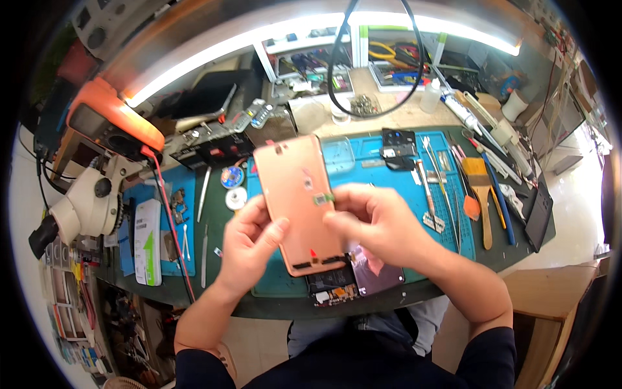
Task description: The person disassembles a smartphone, removes the battery, and tests the device by powering it on. They then handle a replacement back cover and screen assembly, aligning and attaching components to the phone chassis.
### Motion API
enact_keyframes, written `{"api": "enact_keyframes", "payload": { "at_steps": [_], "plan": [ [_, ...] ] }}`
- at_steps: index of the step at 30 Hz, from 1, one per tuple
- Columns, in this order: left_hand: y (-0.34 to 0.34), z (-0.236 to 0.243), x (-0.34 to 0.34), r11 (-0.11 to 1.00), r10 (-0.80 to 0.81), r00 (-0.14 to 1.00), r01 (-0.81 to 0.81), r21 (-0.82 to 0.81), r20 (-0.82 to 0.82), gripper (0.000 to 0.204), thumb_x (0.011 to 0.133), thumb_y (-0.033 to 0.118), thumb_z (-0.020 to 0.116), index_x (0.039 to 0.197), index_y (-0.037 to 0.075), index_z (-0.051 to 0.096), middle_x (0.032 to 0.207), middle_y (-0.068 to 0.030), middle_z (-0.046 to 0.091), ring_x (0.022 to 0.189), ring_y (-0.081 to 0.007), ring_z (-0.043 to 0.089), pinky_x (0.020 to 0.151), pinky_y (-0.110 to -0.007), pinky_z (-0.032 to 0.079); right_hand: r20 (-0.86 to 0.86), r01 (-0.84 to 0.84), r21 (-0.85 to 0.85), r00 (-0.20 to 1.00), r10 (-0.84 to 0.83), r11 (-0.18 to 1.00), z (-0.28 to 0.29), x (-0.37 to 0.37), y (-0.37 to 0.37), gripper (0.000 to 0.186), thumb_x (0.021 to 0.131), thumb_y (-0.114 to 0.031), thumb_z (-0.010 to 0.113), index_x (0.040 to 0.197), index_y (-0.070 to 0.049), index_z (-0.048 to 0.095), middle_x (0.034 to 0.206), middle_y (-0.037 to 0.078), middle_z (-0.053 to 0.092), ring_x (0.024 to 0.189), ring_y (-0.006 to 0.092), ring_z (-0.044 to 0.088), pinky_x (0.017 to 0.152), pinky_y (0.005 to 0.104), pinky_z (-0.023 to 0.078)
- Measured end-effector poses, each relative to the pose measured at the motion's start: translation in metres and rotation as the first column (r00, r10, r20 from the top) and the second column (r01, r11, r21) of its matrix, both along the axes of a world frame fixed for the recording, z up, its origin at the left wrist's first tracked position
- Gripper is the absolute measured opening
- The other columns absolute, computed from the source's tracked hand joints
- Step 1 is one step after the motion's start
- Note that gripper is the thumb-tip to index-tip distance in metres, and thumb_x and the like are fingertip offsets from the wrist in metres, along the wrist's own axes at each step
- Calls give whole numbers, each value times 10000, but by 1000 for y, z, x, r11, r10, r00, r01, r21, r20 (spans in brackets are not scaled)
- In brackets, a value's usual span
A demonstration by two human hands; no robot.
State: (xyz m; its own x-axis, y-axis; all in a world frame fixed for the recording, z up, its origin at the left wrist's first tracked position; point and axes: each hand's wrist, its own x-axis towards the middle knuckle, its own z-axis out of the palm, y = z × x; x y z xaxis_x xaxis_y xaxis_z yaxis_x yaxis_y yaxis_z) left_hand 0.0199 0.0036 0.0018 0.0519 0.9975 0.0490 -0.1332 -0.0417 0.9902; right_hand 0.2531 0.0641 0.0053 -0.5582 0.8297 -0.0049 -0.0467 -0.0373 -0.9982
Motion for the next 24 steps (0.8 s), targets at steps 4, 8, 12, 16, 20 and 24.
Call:
{"api": "enact_keyframes", "payload": {
  "at_steps": [4, 8, 12, 16, 20, 24],
  "plan": [
    [6, 9, -11, 990, 139, 985, -140, 5, 103, 378, 1038, 101, 591, 1375, -65, 552, 1250, -121, 698, 1103, -144, 687, 978, -301, 546, -49, 159, 48, 986, -157, 986, 26, 12, 9, 314, 1036, -141, 652, 1277, 61, 652, 1041, 95, 754, 885, 117, 700, 801, 279, 571],
    [12, 10, -17, 974, 212, 968, -220, 50, 132, 380, 1045, 122, 564, 1375, -66, 552, 1228, -118, 705, 1067, -147, 703, 944, -286, 558, 151, 92, 546, 967, -206, 833, 37, 33, 9, 262, 987, -169, 709, 1208, -30, 718, 1000, 97, 746, 850, 170, 703, 751, 303, 567],
    [13, 13, -16, 973, 224, 966, -229, 28, 129, 386, 1046, 138, 562, 1370, -70, 552, 1203, -111, 708, 1045, -133, 702, 915, -272, 560, 431, -325, 867, 870, -241, 379, 34, 75, -9, 512, 886, -483, 744, 1253, -128, 700, 1303, 130, 642, 1136, 297, 634, 898, 416, 545],
    [14, 11, -14, 973, 227, 964, -231, 16, 137, 431, 1042, 142, 573, 1409, -81, 528, 1228, -119, 699, 1046, -123, 699, 911, -266, 560, 648, -593, 744, 752, -119, 308, 14, 108, -21, 682, 874, -685, 629, 1351, -198, 659, 1478, 153, 519, 1354, 355, 492, 1083, 516, 442],
    [16, 7, -18, 977, 212, 969, -213, -6, 126, 449, 1041, 138, 581, 1426, -84, 519, 1249, -122, 692, 1064, -124, 696, 921, -269, 559, 715, -672, 671, 698, -33, 312, 7, 108, -18, 739, 854, -758, 591, 1332, -201, 680, 1532, 167, 490, 1397, 381, 443, 1151, 547, 407],
    [18, 5, -20, 971, 240, 966, -238, -32, 95, 458, 1041, 128, 581, 1437, -91, 511, 1262, -128, 691, 1073, -132, 695, 929, -272, 557, 726, -676, 679, 676, -125, 288, 0, 104, 10, 755, 891, -777, 522, 1283, -152, 682, 1577, 184, 444, 1431, 400, 418, 1170, 567, 372]
  ]
}}
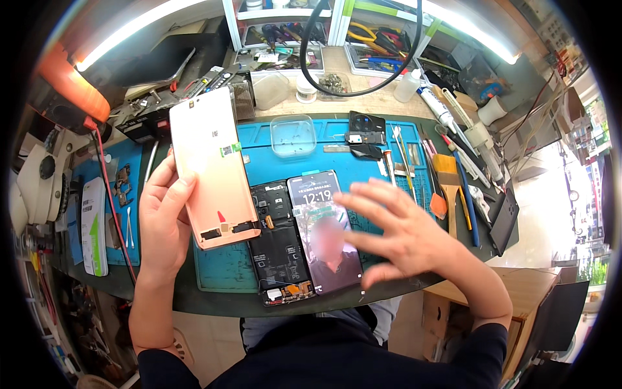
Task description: The person disassembles a smartphone, removes the battery, and tests the device by powering it on. They then handle a replacement back cover and screen assembly, aligning and attaching components to the phone chassis.
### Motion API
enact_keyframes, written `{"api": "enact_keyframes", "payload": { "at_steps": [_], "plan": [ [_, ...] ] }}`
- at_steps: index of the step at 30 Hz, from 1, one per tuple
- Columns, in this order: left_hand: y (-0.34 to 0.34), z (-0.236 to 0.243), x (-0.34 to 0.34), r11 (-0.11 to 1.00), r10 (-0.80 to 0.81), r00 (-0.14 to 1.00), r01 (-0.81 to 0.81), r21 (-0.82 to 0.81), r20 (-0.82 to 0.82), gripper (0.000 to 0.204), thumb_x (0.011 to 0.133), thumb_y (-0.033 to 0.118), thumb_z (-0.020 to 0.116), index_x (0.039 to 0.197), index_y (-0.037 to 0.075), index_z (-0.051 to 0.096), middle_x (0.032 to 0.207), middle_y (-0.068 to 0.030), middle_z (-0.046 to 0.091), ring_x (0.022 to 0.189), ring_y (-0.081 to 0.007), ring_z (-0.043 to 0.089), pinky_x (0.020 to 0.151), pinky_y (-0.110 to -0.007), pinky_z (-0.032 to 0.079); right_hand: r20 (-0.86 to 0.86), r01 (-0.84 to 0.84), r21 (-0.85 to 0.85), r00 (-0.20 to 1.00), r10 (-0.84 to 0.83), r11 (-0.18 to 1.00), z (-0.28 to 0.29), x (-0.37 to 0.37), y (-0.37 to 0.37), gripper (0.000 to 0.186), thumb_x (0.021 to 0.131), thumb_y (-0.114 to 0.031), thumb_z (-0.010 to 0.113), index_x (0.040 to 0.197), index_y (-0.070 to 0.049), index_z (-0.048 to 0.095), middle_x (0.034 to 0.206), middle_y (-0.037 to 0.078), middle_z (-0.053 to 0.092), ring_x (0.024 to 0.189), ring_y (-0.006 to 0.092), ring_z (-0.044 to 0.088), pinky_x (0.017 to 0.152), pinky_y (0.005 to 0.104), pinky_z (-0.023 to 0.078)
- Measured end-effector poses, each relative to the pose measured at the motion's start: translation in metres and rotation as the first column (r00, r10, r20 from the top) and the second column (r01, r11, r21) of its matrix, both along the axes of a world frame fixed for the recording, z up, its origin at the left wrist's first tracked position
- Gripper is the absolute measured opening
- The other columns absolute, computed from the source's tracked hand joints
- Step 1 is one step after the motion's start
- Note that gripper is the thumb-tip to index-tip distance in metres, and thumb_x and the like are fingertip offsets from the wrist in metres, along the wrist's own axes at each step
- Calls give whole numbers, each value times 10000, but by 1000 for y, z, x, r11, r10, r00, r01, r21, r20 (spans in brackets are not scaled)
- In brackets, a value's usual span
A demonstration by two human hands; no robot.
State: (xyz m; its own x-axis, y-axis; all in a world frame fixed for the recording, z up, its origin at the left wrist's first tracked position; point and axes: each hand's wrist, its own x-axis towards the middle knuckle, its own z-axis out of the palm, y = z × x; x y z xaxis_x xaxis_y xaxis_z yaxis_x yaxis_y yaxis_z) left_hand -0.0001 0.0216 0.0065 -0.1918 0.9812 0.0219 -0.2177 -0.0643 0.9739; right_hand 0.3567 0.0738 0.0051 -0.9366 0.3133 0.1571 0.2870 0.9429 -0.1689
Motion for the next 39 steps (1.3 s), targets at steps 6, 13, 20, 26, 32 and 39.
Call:
{"api": "enact_keyframes", "payload": {
  "at_steps": [6, 13, 20, 26, 32, 39],
  "plan": [
    [-5, 3, -10, 999, 1, 999, -3, -45, -51, 496, 1040, 110, 583, 1467, -115, 471, 1299, -147, 681, 1104, -154, 691, 965, -295, 548, -64, 208, 113, 977, -202, 972, 6, -3, 19, 760, 829, -689, 664, 1370, -154, 640, 1536, 157, 466, 1421, 377, 422, 1164, 567, 373],
    [-67, -15, -34, 973, 156, 960, -190, -134, -232, 549, 1018, 37, 594, 1508, -128, 408, 1311, -196, 678, 1131, -179, 696, 966, -292, 556, -173, 191, 58, 969, -179, 980, 0, 7, 9, 772, 863, -754, 559, 1338, -157, 686, 1424, 139, 567, 1318, 366, 528, 1123, 564, 416],
    [-101, -13, -36, 928, 79, 925, -204, -311, -371, 553, 1000, 6, 618, 1518, -67, 436, 1127, -165, 754, 975, -130, 730, 803, -223, 574, -181, 119, -14, 976, -120, 993, -2, 5, 8, 806, 856, -775, 555, 1336, -140, 685, 1402, 143, 582, 1293, 354, 548, 1129, 569, 407],
    [-98, -15, -28, 935, 95, 901, -227, -274, -422, 535, 1003, -14, 615, 1507, -69, 445, 1075, -134, 735, 944, -115, 710, 794, -217, 560, -160, 108, -53, 980, -115, 993, 0, 5, -3, 802, 873, -774, 543, 1315, -118, 678, 1416, 144, 580, 1308, 346, 547, 1134, 567, 401],
    [-102, -13, -27, 918, 134, 737, -344, -198, -662, 485, 1007, 6, 620, 1479, -31, 514, 1030, -93, 717, 887, -92, 666, 739, -223, 523, -154, 101, -48, 982, -107, 994, 0, 3, -6, 808, 881, -781, 526, 1304, -111, 682, 1424, 147, 580, 1312, 346, 551, 1133, 570, 401],
    [-103, -22, -24, 894, 198, 546, -440, -77, -814, 375, 1029, 65, 637, 1393, -19, 611, 1002, -71, 713, 844, -87, 632, 715, -231, 504, -124, 50, -40, 991, -54, 998, -7, 3, -24, 857, 904, -843, 425, 1300, -138, 709, 1417, 144, 603, 1287, 340, 561, 1145, 588, 380]
  ]
}}
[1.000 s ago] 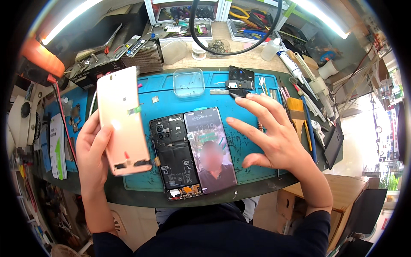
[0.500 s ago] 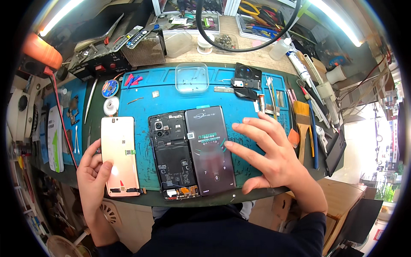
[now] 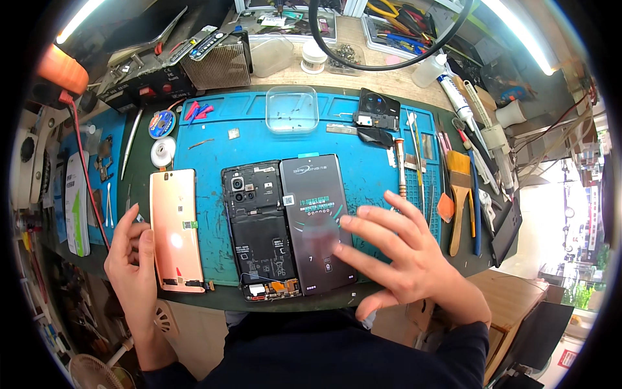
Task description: The person disassembles a smartphone, removes the battery, and tests the device by powering it on. They then handle a replacement back cover and screen assembly, aligning and attaching components to the phone chassis.
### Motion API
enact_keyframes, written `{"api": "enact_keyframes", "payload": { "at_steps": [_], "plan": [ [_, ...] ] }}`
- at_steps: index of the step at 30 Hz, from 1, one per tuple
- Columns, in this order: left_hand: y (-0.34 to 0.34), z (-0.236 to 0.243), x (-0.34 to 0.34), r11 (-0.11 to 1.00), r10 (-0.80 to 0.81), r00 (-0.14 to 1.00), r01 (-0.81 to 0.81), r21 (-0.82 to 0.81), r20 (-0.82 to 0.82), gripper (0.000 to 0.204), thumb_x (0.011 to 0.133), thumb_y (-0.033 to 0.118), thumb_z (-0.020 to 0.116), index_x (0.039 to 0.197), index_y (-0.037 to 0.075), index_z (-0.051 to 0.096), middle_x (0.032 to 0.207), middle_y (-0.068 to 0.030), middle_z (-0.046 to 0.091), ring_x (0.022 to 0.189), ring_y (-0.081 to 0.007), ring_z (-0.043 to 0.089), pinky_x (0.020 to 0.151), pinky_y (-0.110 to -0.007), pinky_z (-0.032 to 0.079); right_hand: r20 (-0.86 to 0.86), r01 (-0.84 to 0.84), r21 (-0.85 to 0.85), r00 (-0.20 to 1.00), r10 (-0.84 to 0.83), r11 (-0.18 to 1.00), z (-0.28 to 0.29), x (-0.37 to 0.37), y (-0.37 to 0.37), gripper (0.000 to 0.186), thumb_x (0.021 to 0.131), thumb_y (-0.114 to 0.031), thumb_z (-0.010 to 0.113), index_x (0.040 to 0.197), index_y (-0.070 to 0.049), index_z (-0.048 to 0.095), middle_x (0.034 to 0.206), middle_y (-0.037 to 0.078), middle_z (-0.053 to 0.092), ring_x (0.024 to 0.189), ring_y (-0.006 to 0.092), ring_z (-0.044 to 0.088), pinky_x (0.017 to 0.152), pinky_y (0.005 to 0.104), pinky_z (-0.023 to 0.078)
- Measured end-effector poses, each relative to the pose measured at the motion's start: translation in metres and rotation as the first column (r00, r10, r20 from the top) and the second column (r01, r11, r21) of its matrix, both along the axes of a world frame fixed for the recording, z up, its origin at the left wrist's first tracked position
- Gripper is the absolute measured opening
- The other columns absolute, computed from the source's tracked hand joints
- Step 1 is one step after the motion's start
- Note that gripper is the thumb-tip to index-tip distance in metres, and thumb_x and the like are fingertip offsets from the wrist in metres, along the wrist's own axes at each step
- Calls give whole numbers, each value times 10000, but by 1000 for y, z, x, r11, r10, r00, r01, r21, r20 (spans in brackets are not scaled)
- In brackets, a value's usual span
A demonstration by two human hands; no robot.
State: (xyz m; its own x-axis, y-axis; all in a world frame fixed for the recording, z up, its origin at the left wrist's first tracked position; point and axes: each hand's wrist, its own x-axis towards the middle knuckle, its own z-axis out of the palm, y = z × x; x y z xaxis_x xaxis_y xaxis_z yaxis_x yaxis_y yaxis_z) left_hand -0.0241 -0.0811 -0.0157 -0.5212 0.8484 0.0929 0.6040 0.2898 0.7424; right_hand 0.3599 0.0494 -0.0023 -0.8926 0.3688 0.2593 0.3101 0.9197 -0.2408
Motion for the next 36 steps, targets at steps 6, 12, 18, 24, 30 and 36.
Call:
{"api": "enact_keyframes", "payload": {
  "at_steps": [6, 12, 18, 24, 30, 36],
  "plan": [
    [-4, -23, -12, 991, 36, 999, -38, 129, 21, 326, 1067, 81, 587, 1378, -5, 631, 994, -52, 711, 793, -62, 618, 654, -201, 485, -10, -49, -91, 999, 49, 995, 4, -2, -3, 790, 936, -764, 470, 1312, -107, 696, 1418, 147, 595, 1335, 317, 547, 1161, 571, 370],
    [-6, -27, -14, 975, 80, 985, -109, 196, 152, 342, 1081, 83, 552, 1410, 5, 603, 1001, -40, 699, 683, -11, 540, 521, -155, 390, -4, -78, -123, 997, 78, 989, 2, -3, -2, 805, 927, -766, 475, 1338, -104, 679, 1438, 152, 582, 1344, 325, 543, 1163, 568, 368],
    [-10, -33, -19, 958, 70, 986, -109, 264, 152, 359, 1091, 84, 522, 1433, -7, 577, 1019, -46, 684, 663, 3, 513, 486, -133, 360, 2, -85, -65, 996, 85, 994, -2, -7, 1, 827, 913, -829, 424, 1275, -155, 738, 1391, 134, 624, 1266, 320, 564, 1128, 568, 398],
    [-9, -33, -18, 959, 75, 983, -116, 257, 165, 358, 1093, 70, 508, 1436, -9, 573, 1017, -53, 679, 671, 0, 514, 491, -130, 365, -38, -71, -114, 997, 67, 991, 2, -6, 0, 790, 924, -762, 496, 1293, -94, 698, 1433, 146, 590, 1306, 314, 572, 1139, 551, 396],
    [-12, -34, -20, 958, 88, 980, -132, 254, 177, 359, 1094, 70, 514, 1439, -10, 569, 1025, -54, 677, 678, -1, 514, 495, -127, 367, -46, 16, -21, 999, -17, 1000, 1, 4, 5, 897, 889, -876, 396, 1248, -133, 749, 1356, 152, 634, 1222, 340, 589, 1119, 574, 394],
    [-11, -35, -21, 958, 64, 983, -108, 265, 170, 361, 1093, 72, 515, 1442, -9, 566, 1023, -51, 674, 681, -1, 514, 494, -125, 367, -15, 72, -21, 997, -72, 997, 4, -6, -3, 944, 873, -898, 375, 1273, -122, 736, 1369, 174, 621, 1244, 350, 581, 1123, 581, 386]
  ]
}}
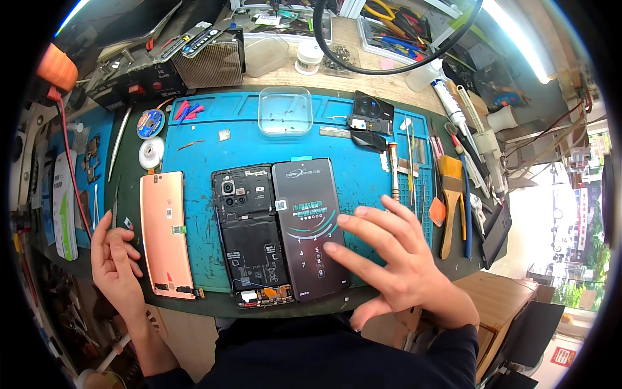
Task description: The person disassembles a smartphone, removes the battery, and tests the device by powering it on. They then handle a replacement back cover and screen assembly, aligning and attaching components to the phone chassis.
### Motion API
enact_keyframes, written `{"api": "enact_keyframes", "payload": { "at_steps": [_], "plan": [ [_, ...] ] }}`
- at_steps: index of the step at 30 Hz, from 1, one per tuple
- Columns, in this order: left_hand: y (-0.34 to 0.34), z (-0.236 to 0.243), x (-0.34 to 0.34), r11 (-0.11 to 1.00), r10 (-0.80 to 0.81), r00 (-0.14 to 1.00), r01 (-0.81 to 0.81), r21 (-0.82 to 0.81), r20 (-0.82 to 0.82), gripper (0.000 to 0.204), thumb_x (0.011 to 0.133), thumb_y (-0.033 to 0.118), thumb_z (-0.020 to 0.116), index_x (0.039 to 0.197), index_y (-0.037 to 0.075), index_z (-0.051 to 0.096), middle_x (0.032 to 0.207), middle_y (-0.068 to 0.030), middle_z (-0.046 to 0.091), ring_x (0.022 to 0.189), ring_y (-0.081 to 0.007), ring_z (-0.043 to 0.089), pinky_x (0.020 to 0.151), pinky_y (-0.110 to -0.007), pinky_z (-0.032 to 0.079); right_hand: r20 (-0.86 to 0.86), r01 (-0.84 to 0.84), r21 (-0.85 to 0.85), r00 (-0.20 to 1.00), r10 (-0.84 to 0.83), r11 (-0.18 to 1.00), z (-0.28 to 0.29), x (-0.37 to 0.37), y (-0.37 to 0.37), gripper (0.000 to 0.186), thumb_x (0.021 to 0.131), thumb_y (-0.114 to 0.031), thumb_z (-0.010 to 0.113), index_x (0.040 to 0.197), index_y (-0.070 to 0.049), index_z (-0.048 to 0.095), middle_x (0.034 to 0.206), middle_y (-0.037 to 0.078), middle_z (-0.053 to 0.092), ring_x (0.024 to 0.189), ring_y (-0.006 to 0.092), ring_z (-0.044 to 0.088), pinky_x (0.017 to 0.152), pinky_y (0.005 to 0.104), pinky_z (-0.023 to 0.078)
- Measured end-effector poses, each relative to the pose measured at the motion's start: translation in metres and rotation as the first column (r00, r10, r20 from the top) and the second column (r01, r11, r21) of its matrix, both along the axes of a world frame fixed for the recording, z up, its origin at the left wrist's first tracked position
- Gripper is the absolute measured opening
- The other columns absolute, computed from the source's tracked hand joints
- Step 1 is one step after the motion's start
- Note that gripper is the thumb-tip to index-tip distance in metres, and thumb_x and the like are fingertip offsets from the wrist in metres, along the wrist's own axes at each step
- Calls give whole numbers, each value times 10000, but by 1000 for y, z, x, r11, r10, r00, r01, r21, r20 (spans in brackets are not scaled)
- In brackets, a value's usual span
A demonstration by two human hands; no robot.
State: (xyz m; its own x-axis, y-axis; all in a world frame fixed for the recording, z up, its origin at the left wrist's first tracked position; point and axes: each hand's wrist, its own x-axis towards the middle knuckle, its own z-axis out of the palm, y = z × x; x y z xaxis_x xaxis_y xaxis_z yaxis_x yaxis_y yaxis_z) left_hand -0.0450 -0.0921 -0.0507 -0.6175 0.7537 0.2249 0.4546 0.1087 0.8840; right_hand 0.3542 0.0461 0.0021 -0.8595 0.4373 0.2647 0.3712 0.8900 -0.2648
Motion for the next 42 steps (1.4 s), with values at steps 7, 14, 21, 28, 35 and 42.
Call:
{"api": "enact_keyframes", "payload": {
  "at_steps": [7, 14, 21, 28, 35, 42],
  "plan": [
    [0, -1, -1, 999, -34, 999, 34, 20, 2, 359, 1092, 75, 518, 1438, -8, 566, 1023, -49, 675, 684, 2, 515, 489, -125, 361, 52, 2, -64, 999, 1, 998, 0, -7, -2, 858, 872, -820, 490, 1325, -119, 688, 1463, 158, 565, 1343, 334, 537, 1160, 565, 359],
    [0, 0, 1, 1000, -10, 1000, 10, 3, -3, 351, 1095, 81, 517, 1431, -5, 571, 1016, -45, 677, 669, 6, 515, 481, -126, 355, 21, -34, -62, 999, 35, 998, -2, -6, -2, 831, 881, -799, 507, 1309, -112, 697, 1454, 167, 570, 1327, 333, 555, 1140, 560, 381],
    [2, -1, 1, 1000, -15, 1000, 15, 16, 4, 347, 1097, 80, 514, 1429, 0, 576, 1011, -39, 676, 670, 6, 516, 481, -126, 356, -12, 52, 0, 999, -52, 999, 5, 1, -1, 816, 893, -793, 507, 1285, -107, 712, 1418, 167, 596, 1256, 331, 599, 1122, 541, 407],
    [0, 1, 2, 1000, -1, 1000, 1, -3, -4, 356, 1095, 77, 513, 1437, -3, 570, 1008, -33, 669, 683, 3, 516, 480, -128, 357, -68, 627, 106, 779, -623, 772, 0, 29, -19, 421, 831, -32, 754, 1250, -49, 710, 1137, 116, 623, 929, 253, 649, 825, 393, 524],
    [0, -1, -1, 1000, -21, 1000, 21, 4, 12, 357, 1094, 78, 517, 1438, 0, 572, 1013, -35, 669, 684, 1, 517, 480, -129, 358, -35, 756, -17, 653, -757, 654, -8, 30, -20, 423, 825, 52, 711, 1241, -23, 690, 1102, 111, 610, 773, 208, 663, 687, 343, 553],
    [-1, -2, -1, 1000, -24, 999, 23, 15, 22, 358, 1092, 76, 524, 1438, 3, 575, 1012, -36, 672, 686, 1, 517, 485, -128, 357, -76, 792, 246, 591, -803, 559, -12, 37, -5, 354, 860, -18, 738, 1212, -49, 712, 1139, 96, 642, 901, 224, 664, 768, 357, 542]
  ]
}}
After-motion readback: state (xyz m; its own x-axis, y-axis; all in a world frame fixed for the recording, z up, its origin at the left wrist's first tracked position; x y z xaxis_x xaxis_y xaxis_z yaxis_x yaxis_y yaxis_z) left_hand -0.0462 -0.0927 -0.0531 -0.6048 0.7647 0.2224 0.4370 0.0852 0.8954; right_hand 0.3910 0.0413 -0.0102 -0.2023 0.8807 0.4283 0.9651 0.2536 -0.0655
